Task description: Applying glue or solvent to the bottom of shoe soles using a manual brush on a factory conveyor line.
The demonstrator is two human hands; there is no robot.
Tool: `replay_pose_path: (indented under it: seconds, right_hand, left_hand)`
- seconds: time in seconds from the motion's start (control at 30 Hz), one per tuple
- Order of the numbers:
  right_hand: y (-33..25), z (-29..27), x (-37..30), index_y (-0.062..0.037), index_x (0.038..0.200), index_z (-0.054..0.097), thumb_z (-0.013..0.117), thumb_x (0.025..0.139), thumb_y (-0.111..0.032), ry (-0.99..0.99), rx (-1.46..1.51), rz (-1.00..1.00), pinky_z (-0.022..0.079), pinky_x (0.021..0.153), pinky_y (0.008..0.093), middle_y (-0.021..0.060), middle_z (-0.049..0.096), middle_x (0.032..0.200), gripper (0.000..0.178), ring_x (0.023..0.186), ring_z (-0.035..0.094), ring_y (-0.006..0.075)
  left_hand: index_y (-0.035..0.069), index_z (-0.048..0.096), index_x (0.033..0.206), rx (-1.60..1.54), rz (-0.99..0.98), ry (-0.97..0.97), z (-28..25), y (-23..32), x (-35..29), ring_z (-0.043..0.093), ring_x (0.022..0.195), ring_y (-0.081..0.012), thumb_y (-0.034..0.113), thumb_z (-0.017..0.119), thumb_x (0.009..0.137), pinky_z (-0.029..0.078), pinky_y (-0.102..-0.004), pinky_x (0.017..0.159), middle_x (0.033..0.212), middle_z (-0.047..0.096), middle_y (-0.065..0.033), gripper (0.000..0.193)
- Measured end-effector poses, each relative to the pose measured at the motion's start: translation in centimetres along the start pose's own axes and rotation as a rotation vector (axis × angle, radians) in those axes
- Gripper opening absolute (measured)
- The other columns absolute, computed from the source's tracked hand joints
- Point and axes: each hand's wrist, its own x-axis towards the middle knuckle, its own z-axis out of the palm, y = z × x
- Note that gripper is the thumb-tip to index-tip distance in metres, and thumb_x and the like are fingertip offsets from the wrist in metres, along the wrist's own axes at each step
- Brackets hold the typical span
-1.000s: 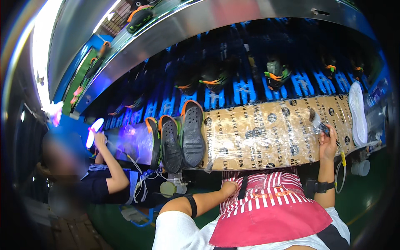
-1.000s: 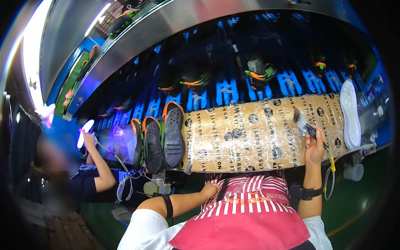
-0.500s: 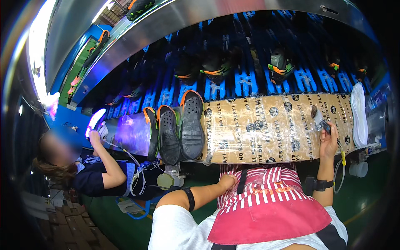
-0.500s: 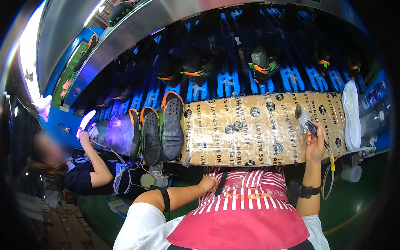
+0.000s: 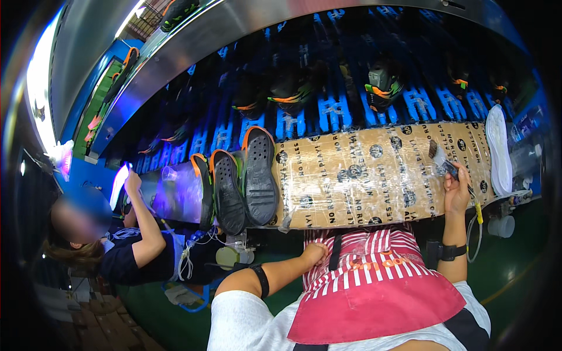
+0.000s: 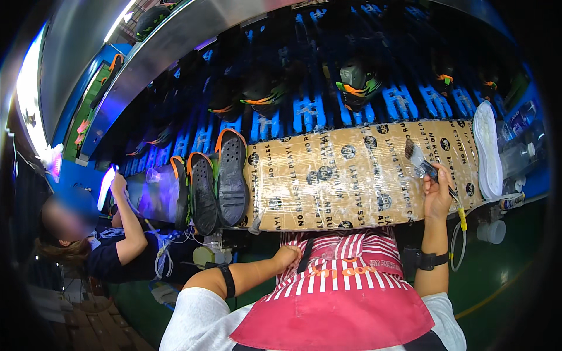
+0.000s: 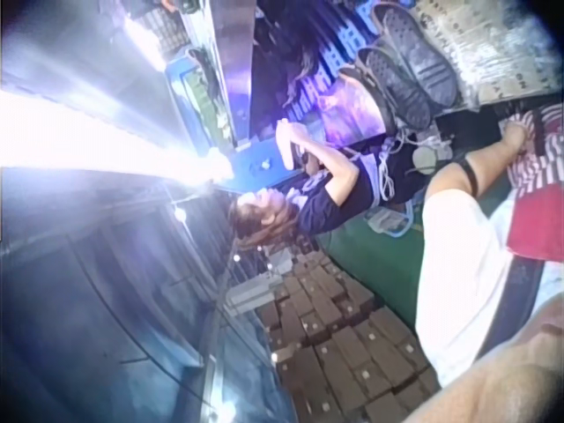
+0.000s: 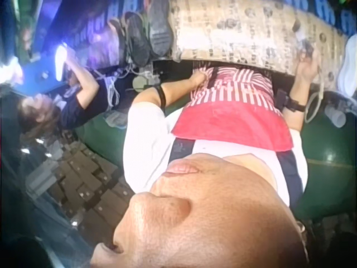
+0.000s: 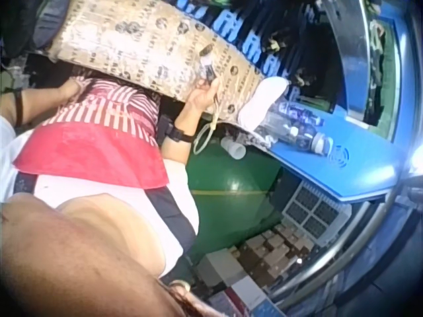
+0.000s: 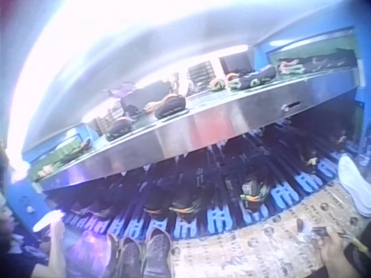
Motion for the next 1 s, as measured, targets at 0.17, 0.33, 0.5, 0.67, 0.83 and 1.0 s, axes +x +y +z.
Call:
replay_pose_path:
  seconds: [0.17, 0.33, 0.5, 0.67, 0.83, 1.0]
  right_hand:
    - [-0.02, 0.00, -0.08, 0.0013, 0.100, 0.050, 0.046, 0.086, -0.022, 0.004, -0.013, 0.001, 0.032, 0.045, 0.0175, 0.0079, 0.054, 0.069, 0.028, 0.051, 0.045, 0.0084]
    - [-0.10, -0.15, 0.03, 0.0013, 0.100, 0.050, 0.046, 0.086, -0.022, 0.008, -0.024, 0.004, 0.032, 0.045, 0.0175, 0.0079, 0.055, 0.070, 0.028, 0.051, 0.045, 0.0085]
    - [0.03, -0.26, 0.10, 0.0018, 0.100, 0.050, 0.046, 0.086, -0.022, -0.022, -0.014, 0.007, 0.033, 0.045, 0.0175, 0.0084, 0.055, 0.070, 0.028, 0.052, 0.046, 0.0088]
    - [-0.05, -0.13, 0.00, 0.0019, 0.100, 0.050, 0.046, 0.087, -0.022, -0.031, -0.026, -0.004, 0.033, 0.045, 0.0176, 0.0083, 0.054, 0.070, 0.028, 0.051, 0.046, 0.0086]
    - [-0.08, 0.01, -0.05, 0.0017, 0.100, 0.050, 0.046, 0.087, -0.022, -0.039, -0.039, -0.006, 0.033, 0.045, 0.0176, 0.0081, 0.054, 0.070, 0.028, 0.051, 0.045, 0.0086]
    - [-0.06, -0.04, -0.03, 0.0018, 0.100, 0.050, 0.046, 0.087, -0.022, -0.043, -0.051, -0.009, 0.033, 0.045, 0.0175, 0.0081, 0.055, 0.070, 0.027, 0.051, 0.045, 0.0083]
  left_hand:
    - [0.005, 0.047, 0.057, 0.002, 0.002, -0.021, -0.09, 0.40, -0.25, 0.036, 0.031, -0.0119, -0.002, 0.037, 0.066, 0.021, -0.0238, 0.030, 0.043, 0.044, -0.0061, 0.016]
    - [0.005, 0.047, 0.056, -0.027, 0.012, -0.005, -0.19, -0.23, 0.14, 0.035, 0.031, -0.0122, -0.003, 0.036, 0.066, 0.021, -0.0243, 0.029, 0.043, 0.044, -0.0062, 0.016]
    - [0.007, 0.049, 0.056, 0.008, 0.003, -0.036, -0.41, 0.09, 0.16, 0.035, 0.033, -0.0114, -0.002, 0.036, 0.064, 0.022, -0.0245, 0.031, 0.045, 0.045, -0.0049, 0.018]
    - [0.006, 0.048, 0.056, -0.034, 0.001, -0.035, -0.25, 0.32, -0.30, 0.033, 0.031, -0.0112, -0.003, 0.036, 0.065, 0.022, -0.0242, 0.030, 0.043, 0.044, -0.0048, 0.017]
    - [0.005, 0.047, 0.056, -0.088, 0.012, -0.042, -0.41, 0.02, -0.28, 0.032, 0.029, -0.0110, -0.003, 0.035, 0.064, 0.021, -0.0238, 0.029, 0.042, 0.042, -0.0050, 0.016]
    - [0.007, 0.049, 0.059, -0.034, 0.004, -0.071, -0.57, 0.02, -0.22, 0.033, 0.032, -0.0105, 0.001, 0.035, 0.072, 0.023, -0.0239, 0.031, 0.043, 0.044, -0.0040, 0.021]
